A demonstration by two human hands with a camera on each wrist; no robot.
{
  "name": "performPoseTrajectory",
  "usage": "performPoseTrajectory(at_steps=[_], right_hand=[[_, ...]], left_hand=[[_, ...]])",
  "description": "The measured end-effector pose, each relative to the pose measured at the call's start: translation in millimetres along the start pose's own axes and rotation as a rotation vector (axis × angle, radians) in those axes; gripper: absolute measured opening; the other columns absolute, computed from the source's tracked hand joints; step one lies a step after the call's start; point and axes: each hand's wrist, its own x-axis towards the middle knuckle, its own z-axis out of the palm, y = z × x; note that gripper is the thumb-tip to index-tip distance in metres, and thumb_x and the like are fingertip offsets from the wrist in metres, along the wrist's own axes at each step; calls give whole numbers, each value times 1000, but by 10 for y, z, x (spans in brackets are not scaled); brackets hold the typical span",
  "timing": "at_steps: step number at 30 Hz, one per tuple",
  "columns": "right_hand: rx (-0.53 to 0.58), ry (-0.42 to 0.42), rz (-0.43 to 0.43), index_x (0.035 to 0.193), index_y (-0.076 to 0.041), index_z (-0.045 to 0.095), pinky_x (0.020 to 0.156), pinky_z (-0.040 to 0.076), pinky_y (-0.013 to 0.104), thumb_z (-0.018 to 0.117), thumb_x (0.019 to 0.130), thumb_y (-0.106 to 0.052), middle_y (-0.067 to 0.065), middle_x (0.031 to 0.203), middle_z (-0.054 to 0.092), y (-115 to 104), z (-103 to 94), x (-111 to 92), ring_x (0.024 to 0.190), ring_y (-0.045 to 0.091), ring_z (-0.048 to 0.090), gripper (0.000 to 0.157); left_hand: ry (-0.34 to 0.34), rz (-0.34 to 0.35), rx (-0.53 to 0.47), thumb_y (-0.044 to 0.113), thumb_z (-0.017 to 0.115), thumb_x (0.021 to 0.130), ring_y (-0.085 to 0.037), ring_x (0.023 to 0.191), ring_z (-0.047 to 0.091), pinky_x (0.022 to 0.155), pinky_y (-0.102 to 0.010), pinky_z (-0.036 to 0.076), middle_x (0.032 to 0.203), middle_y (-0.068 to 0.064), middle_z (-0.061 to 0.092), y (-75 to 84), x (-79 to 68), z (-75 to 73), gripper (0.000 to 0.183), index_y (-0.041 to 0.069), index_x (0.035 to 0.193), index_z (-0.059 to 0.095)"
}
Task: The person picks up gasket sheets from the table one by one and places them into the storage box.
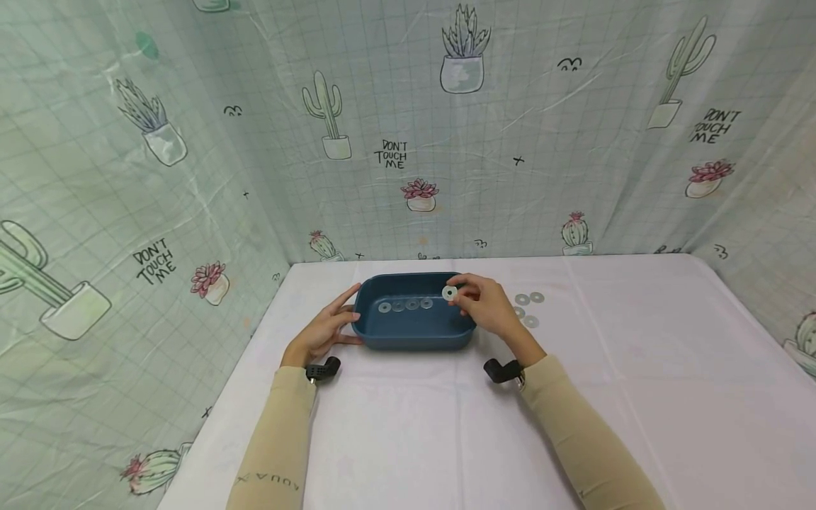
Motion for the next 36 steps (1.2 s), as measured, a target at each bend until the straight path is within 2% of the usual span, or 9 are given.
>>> performPoseTrajectory(at_steps=[2, 7, 12, 18, 22, 25, 29, 36], right_hand=[[1, -4, -12, 131, -6, 66, 74, 61, 46, 62, 101, -7, 22, 103, 76, 0, 36, 1, 83, 45, 67, 30], [-24, -2, -21, 131, -4, 65, 70, 60, 39, 62, 102, -7, 16, 101, 77, 19, 97, 7, 82, 43, 67, 30], [-42, -18, -14, 131, -5, 65, 72, 60, 43, 61, 102, -7, 19, 102, 76, 23, 112, 14, 82, 40, 68, 30], [-59, -17, -1, 129, -8, 66, 71, 59, 36, 61, 101, -6, 21, 101, 76, 30, 103, 25, 81, 37, 68, 28], [-49, -25, 10, 129, -6, 66, 72, 60, 36, 60, 102, -5, 24, 102, 75, 27, 99, 47, 85, 39, 70, 28], [-61, -38, 13, 130, -6, 65, 72, 60, 37, 59, 102, -5, 25, 101, 74, 33, 93, 81, 87, 40, 71, 28], [-76, -53, 22, 131, -4, 64, 68, 59, 31, 59, 102, -4, 26, 101, 73, 50, 71, 148, 86, 40, 70, 30], [-91, -105, 27, 132, -6, 64, 63, 57, 28, 57, 103, -6, 25, 99, 73, 76, 25, 288, 82, 35, 70, 30]], left_hand=[[4, 0, -1, 10, 61, 101, -40, 139, 48, 89, -59, 60, 158, -16, 36, -4, 1, 1, 71, 48, 156, 36], [9, -2, -1, 10, 61, 101, -40, 138, 49, 89, -60, 60, 156, -15, 39, -9, 4, -3, 70, 49, 155, 37], [7, 4, -2, 10, 61, 101, -40, 138, 49, 88, -59, 60, 156, -16, 38, -7, 9, -11, 71, 47, 156, 36], [6, 11, -7, 10, 61, 101, -39, 137, 50, 89, -59, 60, 157, -16, 38, -11, 5, 4, 70, 48, 155, 38], [-1, 16, 0, 10, 61, 100, -38, 135, 52, 89, -58, 60, 157, -16, 39, -14, 0, 7, 71, 47, 156, 37], [-21, 22, -2, 10, 59, 101, -39, 135, 51, 89, -59, 60, 157, -18, 37, -15, 0, 1, 72, 45, 158, 33], [-40, 15, -9, 10, 58, 103, -41, 138, 48, 90, -59, 60, 157, -19, 36, -12, 0, -11, 71, 45, 158, 32], [-40, 20, -4, 10, 58, 103, -41, 138, 48, 90, -59, 60, 158, -19, 36, -11, 8, -20, 71, 44, 159, 31]])
